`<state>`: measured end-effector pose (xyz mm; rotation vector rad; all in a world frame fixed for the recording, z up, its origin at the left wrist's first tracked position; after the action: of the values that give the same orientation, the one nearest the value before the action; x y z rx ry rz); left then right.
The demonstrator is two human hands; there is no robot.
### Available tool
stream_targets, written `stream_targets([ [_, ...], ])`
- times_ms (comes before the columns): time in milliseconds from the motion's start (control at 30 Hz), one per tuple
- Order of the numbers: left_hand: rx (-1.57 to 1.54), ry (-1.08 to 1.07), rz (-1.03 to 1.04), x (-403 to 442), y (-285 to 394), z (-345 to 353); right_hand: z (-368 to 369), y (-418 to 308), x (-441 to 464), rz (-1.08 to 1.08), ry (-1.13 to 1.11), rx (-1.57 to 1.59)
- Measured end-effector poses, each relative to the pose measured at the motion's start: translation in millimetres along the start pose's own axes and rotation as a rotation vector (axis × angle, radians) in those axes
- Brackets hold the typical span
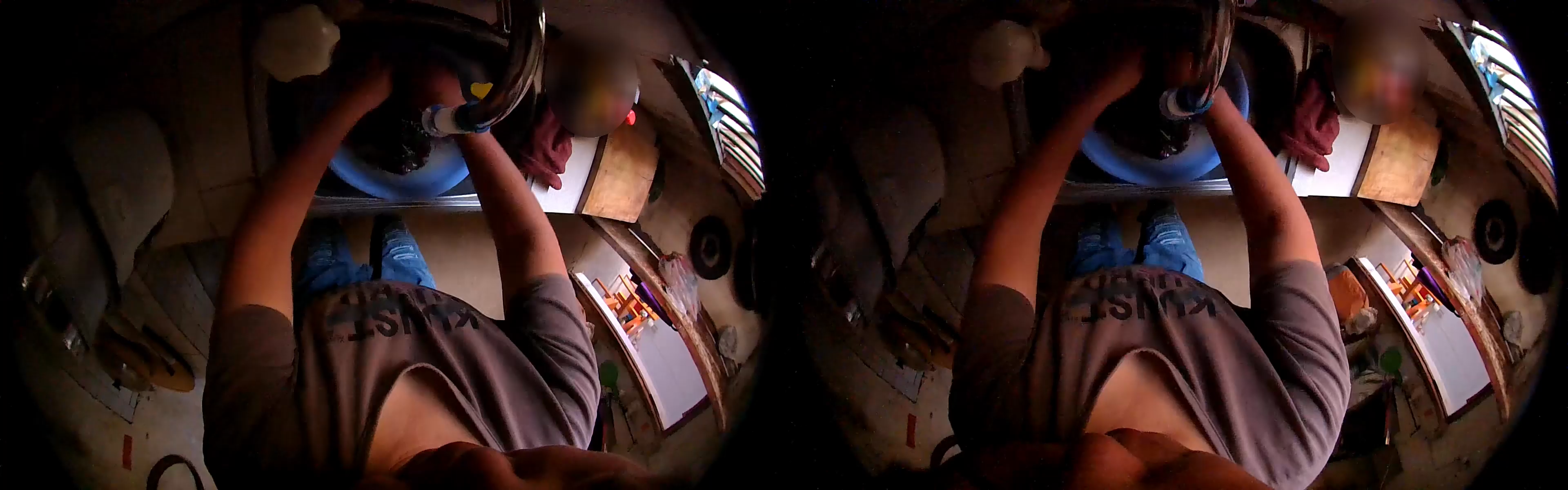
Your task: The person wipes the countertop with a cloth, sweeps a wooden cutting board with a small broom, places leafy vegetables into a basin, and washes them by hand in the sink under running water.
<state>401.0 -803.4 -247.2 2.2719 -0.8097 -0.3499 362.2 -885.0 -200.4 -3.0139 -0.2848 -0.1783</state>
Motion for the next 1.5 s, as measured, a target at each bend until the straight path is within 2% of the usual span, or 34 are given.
stream_targets([
  [33,0.026,0.042,-0.022,5,-2,-1,1,1,6,0.002,-0.103,-0.075],
  [67,0.026,0.04,-0.021,5,0,-3,12,8,3,0.004,-0.104,-0.075],
  [133,0.041,0.051,0.16,-4,18,-9,42,14,-15,-0.152,0.044,-0.216],
  [167,0.038,0.043,0.155,-15,10,-1,54,17,-34,-0.15,0.036,-0.21],
  [200,0.205,0.023,0.294,-30,11,8,66,24,-48,-0.119,-0.043,-0.196],
  [267,0.373,0.007,0.436,-45,16,20,82,28,-66,-0.087,-0.119,-0.187],
  [333,0.342,-0.463,0.042,-75,8,31,73,7,-85,-0.106,-0.121,-0.024],
  [367,0.342,-0.464,0.042,-90,17,31,63,-6,-99,-0.113,-0.125,0.058],
  [433,0.232,-0.258,-0.116,-107,21,23,42,-25,-112,-0.127,-0.123,0.172],
  [467,0.233,-0.255,-0.115,-111,28,23,33,-34,-116,-0.133,-0.122,0.209],
  [533,-0.072,-0.336,-0.489,-125,23,36,57,-24,-137,0.688,-0.468,0.879],
  [567,-0.07,-0.336,-0.488,-125,26,40,56,-32,-138,0.687,-0.466,0.879],
  [633,-0.195,-0.282,-0.636,-130,24,45,66,-44,-152,1.201,-0.315,1.521],
  [667,-0.193,-0.282,-0.634,-134,27,53,39,-57,-144,1.35,-0.181,1.689],
  [700,-0.346,-0.088,-0.656,-137,30,52,37,-69,-139,1.347,-0.178,1.692],
  [733,-0.497,0.108,-0.671,-139,31,46,35,-73,-134,1.424,0.047,1.847],
  [767,-0.493,0.105,-0.672,-138,38,41,29,-76,-132,1.495,0.287,1.991],
  [800,-0.619,0.218,-0.666,-135,43,30,22,-80,-124,1.44,0.341,2.108],
  [833,-0.742,0.335,-0.653,-132,45,17,15,-82,-122,1.436,0.341,2.114],
  [933,-0.812,0.425,-0.756,-128,11,25,-24,-95,-114,1.461,0.303,2.237],
  [1000,-0.749,0.417,-0.794,-120,20,-12,-26,-95,-116,1.325,0.175,2.303],
  [1033,-0.686,0.402,-0.829,-119,21,-26,-30,-87,-115,1.323,0.172,2.299],
  [1100,-0.693,0.441,-0.789,-118,6,-27,-39,-63,-111,1.16,-0.071,1.791],
  [1133,-0.694,0.486,-0.747,-118,-1,-30,-22,-39,-114,1.026,-0.072,1.578],
  [1167,-0.694,0.489,-0.748,-119,-3,-36,-11,-5,-116,0.921,0.029,1.227],
  [1200,-0.871,0.535,-0.827,-124,-7,-40,-10,18,-113,0.806,0.122,0.878],
  [1233,-1.049,0.579,-0.905,-129,-12,-41,-11,25,-106,0.807,0.121,0.879],
  [1267,-1.048,0.577,-0.907,-133,-18,-43,-29,29,-91,0.702,0.167,0.643],
  [1300,-1.244,0.518,-0.873,-132,-21,-39,-40,31,-79,0.591,0.21,0.408],
  [1333,-1.437,0.454,-0.832,-130,-22,-36,-16,38,-76,0.593,0.21,0.407],
  [1367,-1.438,0.451,-0.834,-134,-30,-34,29,55,-85,0.759,0.29,0.654],
  [1433,-1.406,0.438,-0.806,-138,-44,-31,83,65,-102,0.92,0.371,0.903],
  [1500,-1.48,0.399,-0.776,-143,-40,-39,113,44,-97,0.623,0.1,0.568],
])
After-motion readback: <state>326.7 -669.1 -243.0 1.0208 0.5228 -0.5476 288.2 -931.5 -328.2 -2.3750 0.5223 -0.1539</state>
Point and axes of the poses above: each hand's wrist, its own x-axis towards the middle knuckle, its own z-axis out of the palm, y = z × x, the point moved 8 cm from there along x, towards the middle knuckle, and after that the axes turned 6 degrees about y, right-handed, at the moved point
